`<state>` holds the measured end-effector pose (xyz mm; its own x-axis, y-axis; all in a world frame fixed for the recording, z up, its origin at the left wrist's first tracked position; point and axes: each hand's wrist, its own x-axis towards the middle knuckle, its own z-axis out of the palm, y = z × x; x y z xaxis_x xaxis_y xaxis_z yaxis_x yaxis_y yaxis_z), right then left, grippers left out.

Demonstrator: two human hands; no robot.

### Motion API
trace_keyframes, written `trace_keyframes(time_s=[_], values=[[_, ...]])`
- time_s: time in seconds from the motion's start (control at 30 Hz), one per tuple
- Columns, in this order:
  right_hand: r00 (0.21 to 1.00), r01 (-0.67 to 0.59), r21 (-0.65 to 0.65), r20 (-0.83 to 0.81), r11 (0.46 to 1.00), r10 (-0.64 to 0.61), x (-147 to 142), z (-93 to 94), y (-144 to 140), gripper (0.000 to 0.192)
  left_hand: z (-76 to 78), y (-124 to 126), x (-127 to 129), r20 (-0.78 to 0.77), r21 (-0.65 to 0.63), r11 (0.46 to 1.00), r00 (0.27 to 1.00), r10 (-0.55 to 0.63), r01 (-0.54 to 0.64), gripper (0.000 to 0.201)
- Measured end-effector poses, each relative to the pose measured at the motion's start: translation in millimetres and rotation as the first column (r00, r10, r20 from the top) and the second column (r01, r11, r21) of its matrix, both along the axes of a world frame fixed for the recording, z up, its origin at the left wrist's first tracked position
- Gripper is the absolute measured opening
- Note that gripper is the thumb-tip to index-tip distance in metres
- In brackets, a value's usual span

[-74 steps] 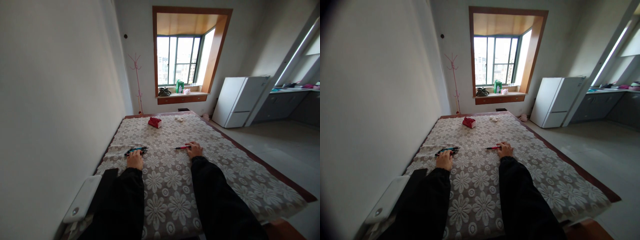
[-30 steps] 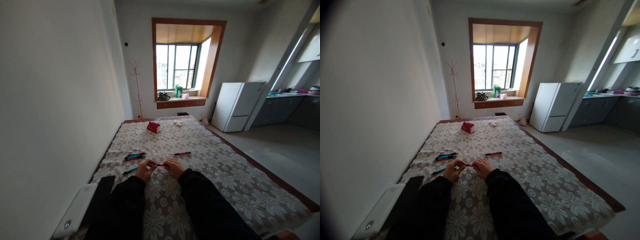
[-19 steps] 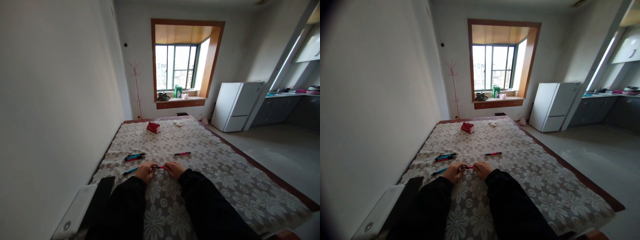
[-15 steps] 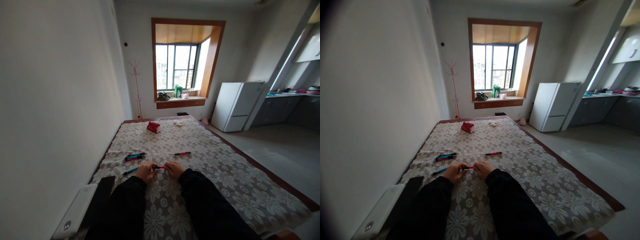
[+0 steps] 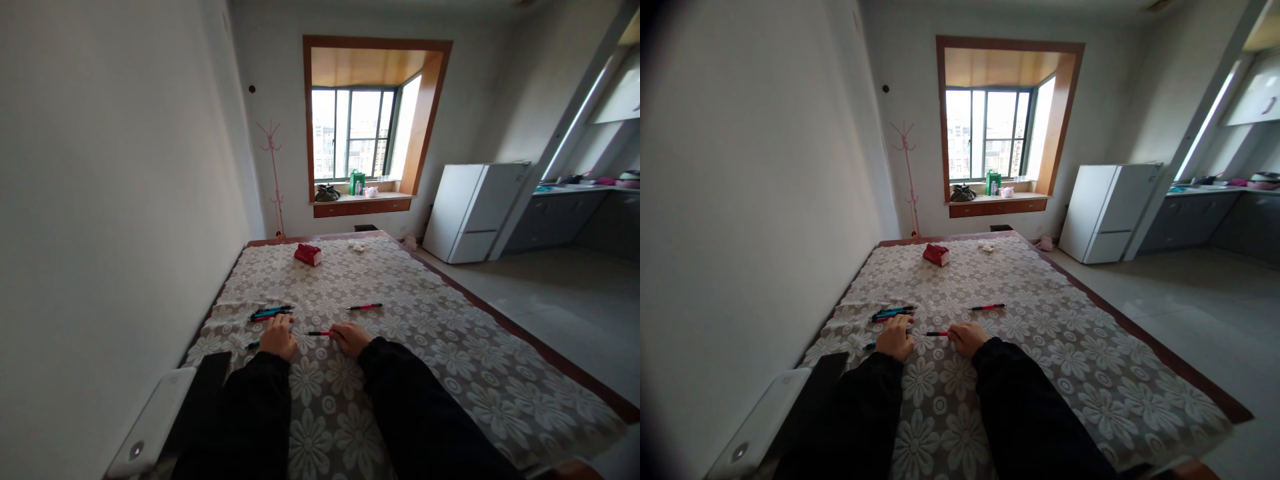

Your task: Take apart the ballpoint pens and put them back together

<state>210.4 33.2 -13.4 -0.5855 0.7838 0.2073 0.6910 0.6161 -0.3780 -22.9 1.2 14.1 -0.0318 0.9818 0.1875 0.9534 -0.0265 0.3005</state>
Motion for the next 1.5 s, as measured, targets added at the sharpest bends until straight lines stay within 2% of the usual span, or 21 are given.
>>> trace_keyframes(time_s=[0.1,0.2,0.33,0.43,0.53,0.63,0.7,1.03,1.23,1.5], values=[[1.000,0.004,0.002,-0.010,1.000,-0.004,0.1,0.2,-0.4,0.028,-4.6,2.3,-2.8,-0.048,-0.027,0.999,0.999,-0.019,0.018,0.038],[1.000,0.001,0.002,-0.011,1.000,-0.001,0.1,-0.2,0.1,0.028,-12.2,5.6,-5.5,-0.035,0.015,0.998,0.997,-0.065,0.065,0.039],[1.000,-0.003,-0.004,-0.003,1.000,0.003,0.1,-0.5,1.0,0.027,-21.0,11.7,-10.1,0.067,0.116,0.987,0.990,-0.122,0.113,0.043],[1.000,-0.005,0.000,-0.005,1.000,0.005,0.1,-1.3,1.3,0.028,-22.0,13.9,-10.7,0.167,0.193,0.969,0.968,-0.187,0.154,0.051],[1.000,-0.003,0.010,-0.018,1.000,0.003,0.1,-2.9,2.0,0.028,-18.3,10.7,-5.4,0.223,0.249,0.935,0.924,-0.311,0.254,0.054],[1.000,-0.010,0.020,-0.020,1.000,0.011,0.3,-3.9,2.8,0.031,-15.0,4.8,2.5,0.225,0.228,0.886,0.864,-0.451,0.403,0.042],[1.000,-0.018,0.022,-0.011,1.000,0.018,0.5,-3.5,3.0,0.033,-15.2,2.4,6.1,0.224,0.185,0.862,0.834,-0.505,0.472,0.033],[1.000,-0.012,-0.033,0.017,0.999,0.013,-0.4,0.8,0.1,0.036,-19.0,6.0,5.6,0.272,0.175,0.895,0.853,-0.445,0.411,0.013],[0.997,0.033,-0.051,0.074,0.998,-0.030,-2.3,4.8,-2.0,0.036,-20.3,6.6,4.5,0.319,0.122,0.924,0.867,-0.382,0.362,0.016],[0.997,0.007,-0.001,0.083,1.000,-0.007,-3.3,4.3,-2.6,0.032,-21.1,6.6,5.1,0.279,0.121,0.925,0.882,-0.381,0.361,0.017]])
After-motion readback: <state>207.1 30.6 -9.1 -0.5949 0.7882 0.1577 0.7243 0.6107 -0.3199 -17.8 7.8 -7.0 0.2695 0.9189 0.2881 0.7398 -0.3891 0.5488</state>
